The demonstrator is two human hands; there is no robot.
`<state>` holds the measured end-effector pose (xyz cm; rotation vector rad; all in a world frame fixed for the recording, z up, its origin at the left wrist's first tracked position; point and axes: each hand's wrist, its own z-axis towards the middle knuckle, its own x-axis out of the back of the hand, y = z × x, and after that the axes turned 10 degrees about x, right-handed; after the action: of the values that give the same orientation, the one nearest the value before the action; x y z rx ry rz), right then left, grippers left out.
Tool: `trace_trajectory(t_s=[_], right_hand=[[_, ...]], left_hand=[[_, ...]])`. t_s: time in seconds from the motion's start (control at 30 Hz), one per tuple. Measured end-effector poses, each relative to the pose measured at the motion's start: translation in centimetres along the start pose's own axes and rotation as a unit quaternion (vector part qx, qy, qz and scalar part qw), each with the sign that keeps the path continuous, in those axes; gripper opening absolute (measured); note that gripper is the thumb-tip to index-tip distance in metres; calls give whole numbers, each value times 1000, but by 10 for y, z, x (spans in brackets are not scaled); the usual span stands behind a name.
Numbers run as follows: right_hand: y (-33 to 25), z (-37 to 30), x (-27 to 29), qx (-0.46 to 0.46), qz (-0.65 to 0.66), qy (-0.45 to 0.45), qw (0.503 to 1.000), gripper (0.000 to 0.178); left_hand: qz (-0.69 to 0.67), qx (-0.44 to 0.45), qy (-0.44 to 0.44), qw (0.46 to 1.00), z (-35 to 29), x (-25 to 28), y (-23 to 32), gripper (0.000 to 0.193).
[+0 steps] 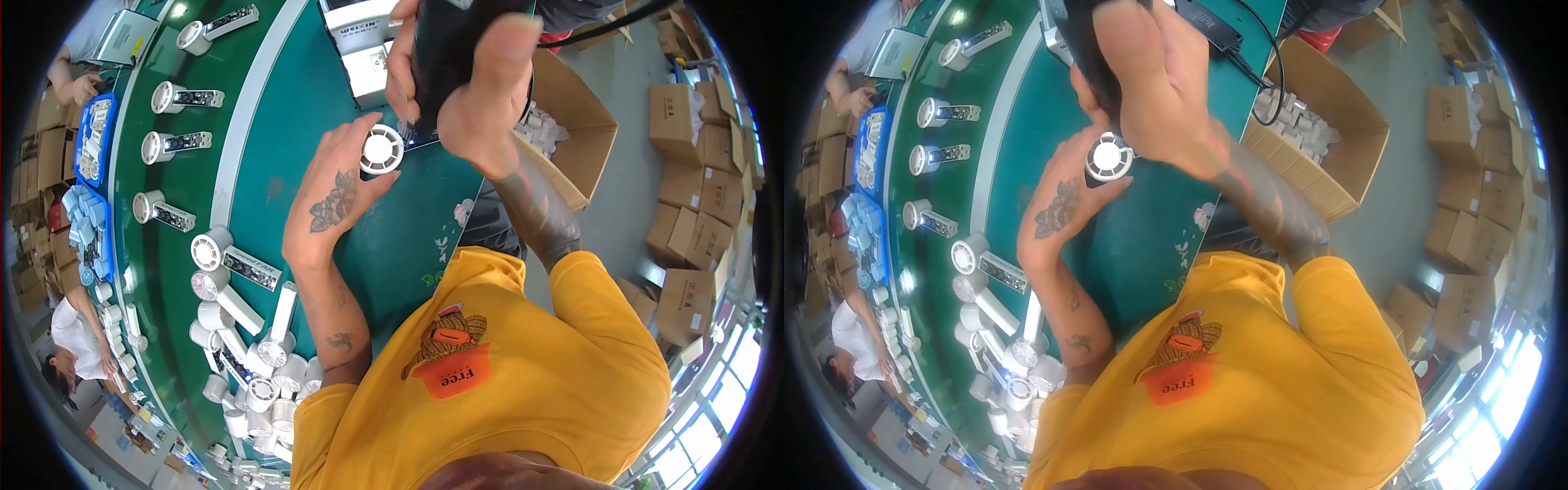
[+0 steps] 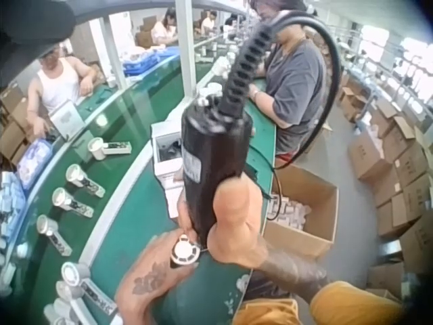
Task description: The person assembles electronic components by attaching electronic sensors to a PCB strip with an electric screwdriver.
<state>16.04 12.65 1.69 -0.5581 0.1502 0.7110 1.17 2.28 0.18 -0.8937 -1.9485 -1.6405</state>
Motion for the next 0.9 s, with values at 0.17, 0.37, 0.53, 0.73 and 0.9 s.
trace_trajectory(t_s=[0.17,0.37,0.53,0.73,0.9], right_hand=[[-42,-4,-21,-261,-185,63,945,118],[-40,-32,-17,-211,-78,100,969,113],[-74,-4,-9,-114,88,192,971,101],[-63,-30,32,-213,-55,241,945,92],[-62,-56,23,-249,-20,223,942,95]], left_hand=[[13,-7,4,1000,5,1,0,62],[15,-65,51,996,-5,-7,-17,60],[90,5,96,991,-62,31,12,54],[101,443,355,817,-135,134,6,59],[71,666,314,672,-144,230,-187,84]])
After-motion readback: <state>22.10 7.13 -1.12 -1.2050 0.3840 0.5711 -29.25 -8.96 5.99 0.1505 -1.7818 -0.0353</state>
